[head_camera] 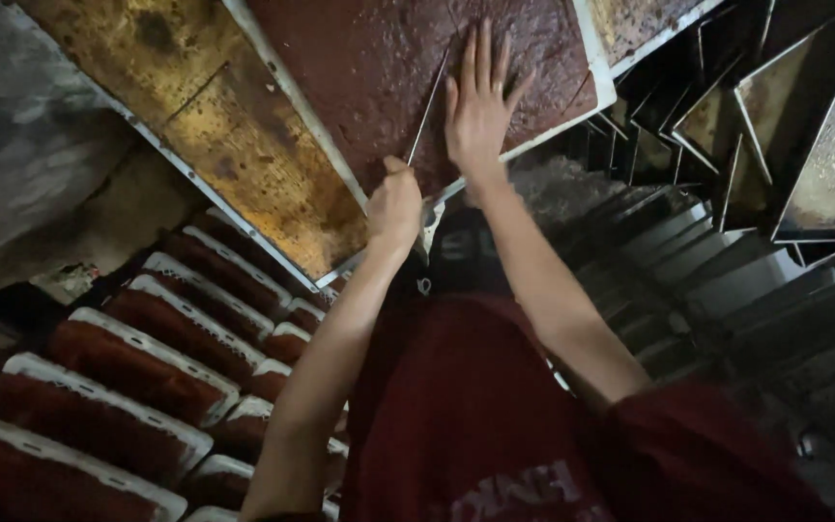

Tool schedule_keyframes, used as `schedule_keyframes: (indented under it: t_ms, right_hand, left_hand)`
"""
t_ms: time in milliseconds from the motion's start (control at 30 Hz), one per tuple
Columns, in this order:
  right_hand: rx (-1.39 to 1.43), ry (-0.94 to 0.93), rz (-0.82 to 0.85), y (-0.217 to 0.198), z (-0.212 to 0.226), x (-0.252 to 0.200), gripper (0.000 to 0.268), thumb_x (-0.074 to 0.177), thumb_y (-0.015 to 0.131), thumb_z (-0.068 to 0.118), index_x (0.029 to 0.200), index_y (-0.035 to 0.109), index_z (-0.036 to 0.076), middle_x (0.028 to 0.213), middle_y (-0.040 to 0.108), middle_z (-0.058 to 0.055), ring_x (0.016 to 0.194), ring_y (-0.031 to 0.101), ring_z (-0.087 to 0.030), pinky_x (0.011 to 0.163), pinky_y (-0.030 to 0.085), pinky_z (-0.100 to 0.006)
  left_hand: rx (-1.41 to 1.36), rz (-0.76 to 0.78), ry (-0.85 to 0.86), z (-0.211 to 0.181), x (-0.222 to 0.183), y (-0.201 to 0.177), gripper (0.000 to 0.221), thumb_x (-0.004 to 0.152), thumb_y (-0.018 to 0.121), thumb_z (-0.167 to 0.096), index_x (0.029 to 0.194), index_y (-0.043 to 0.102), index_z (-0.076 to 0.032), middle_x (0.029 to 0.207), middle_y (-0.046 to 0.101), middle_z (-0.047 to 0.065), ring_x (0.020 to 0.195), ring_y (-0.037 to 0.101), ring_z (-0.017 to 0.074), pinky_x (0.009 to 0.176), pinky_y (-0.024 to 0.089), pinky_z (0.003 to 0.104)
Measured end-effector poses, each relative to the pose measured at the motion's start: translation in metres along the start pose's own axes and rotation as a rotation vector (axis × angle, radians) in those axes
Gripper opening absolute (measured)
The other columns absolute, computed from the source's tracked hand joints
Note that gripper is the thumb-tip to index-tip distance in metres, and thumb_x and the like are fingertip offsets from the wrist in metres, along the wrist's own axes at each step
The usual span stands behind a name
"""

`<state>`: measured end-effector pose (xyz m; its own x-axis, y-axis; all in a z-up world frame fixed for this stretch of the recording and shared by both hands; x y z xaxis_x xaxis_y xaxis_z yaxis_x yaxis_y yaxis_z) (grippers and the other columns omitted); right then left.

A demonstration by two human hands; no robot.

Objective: Cutting a sheet of food material into strips using a knife and guide, then moving and stacking baking trays

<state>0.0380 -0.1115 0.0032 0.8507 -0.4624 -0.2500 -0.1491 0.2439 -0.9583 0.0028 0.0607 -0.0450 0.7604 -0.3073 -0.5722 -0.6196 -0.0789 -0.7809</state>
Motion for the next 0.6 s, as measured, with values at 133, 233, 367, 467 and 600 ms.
schedule_keyframes:
  t_ms: [133,233,367,467,600]
  right_hand:
    - [-0.031,-0.081,0.143,0.046,0.027,-0.057,0.066,0.113,0.042,0.039,0.168,0.015,0.014,0.174,0.009,-0.003,0.16,0.005,-0.027,0.121,-0.004,-0.069]
    - [-0.039,-0.048,0.036,0.059,0.027,-0.073,0.06,0.114,0.026,0.046,0.168,0.02,0.02,0.173,0.014,0.004,0.16,0.007,-0.024,0.12,-0.008,-0.067]
    - [-0.087,-0.026,0.021,0.051,0.029,-0.071,0.06,0.111,0.031,0.039,0.167,0.025,0.018,0.172,0.018,0.003,0.159,0.011,-0.025,0.119,0.0,-0.072]
    - [-0.004,-0.046,0.049,0.042,0.038,-0.083,0.061,0.111,0.026,0.04,0.168,0.02,0.017,0.174,0.016,0.001,0.161,0.009,-0.027,0.121,-0.003,-0.069]
    - [-0.035,-0.054,0.002,0.079,0.049,-0.099,0.066,0.11,0.036,0.039,0.168,0.018,0.012,0.174,0.009,-0.004,0.161,0.005,-0.031,0.122,0.002,-0.071]
  left_hand:
    - [-0.02,-0.052,-0.046,0.002,0.011,0.007,0.024,0.107,0.033,-0.017,0.113,0.05,-0.001,0.084,0.077,0.021,0.076,0.077,0.0387,0.063,0.062,0.049]
    - [-0.063,-0.016,-0.053,0.001,0.004,0.005,0.021,0.106,0.033,-0.017,0.113,0.046,-0.003,0.089,0.077,0.019,0.081,0.077,0.0395,0.067,0.061,0.053]
    - [-0.201,0.221,-0.2,0.036,-0.05,0.015,0.017,0.101,0.029,-0.01,0.11,0.042,-0.004,0.102,0.074,0.027,0.098,0.071,0.053,0.084,0.051,0.069]
    - [0.214,-0.214,-0.055,0.051,-0.054,0.028,0.017,0.103,0.047,-0.018,0.108,0.053,-0.003,0.066,0.074,0.01,0.059,0.075,0.0325,0.05,0.061,0.047]
    - [0.191,-0.251,-0.02,0.047,-0.045,0.023,0.016,0.102,0.042,-0.018,0.107,0.05,-0.005,0.065,0.071,0.007,0.061,0.075,0.0301,0.053,0.06,0.048]
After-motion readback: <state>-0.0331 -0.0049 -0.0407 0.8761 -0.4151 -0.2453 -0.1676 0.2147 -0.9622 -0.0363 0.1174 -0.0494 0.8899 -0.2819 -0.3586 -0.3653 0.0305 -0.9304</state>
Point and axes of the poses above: each hand's wrist, its own x-axis towards the middle knuckle, its own y-axis out of the palm, z = x × y, the point moved 10 cm from there along x, towards the middle knuckle
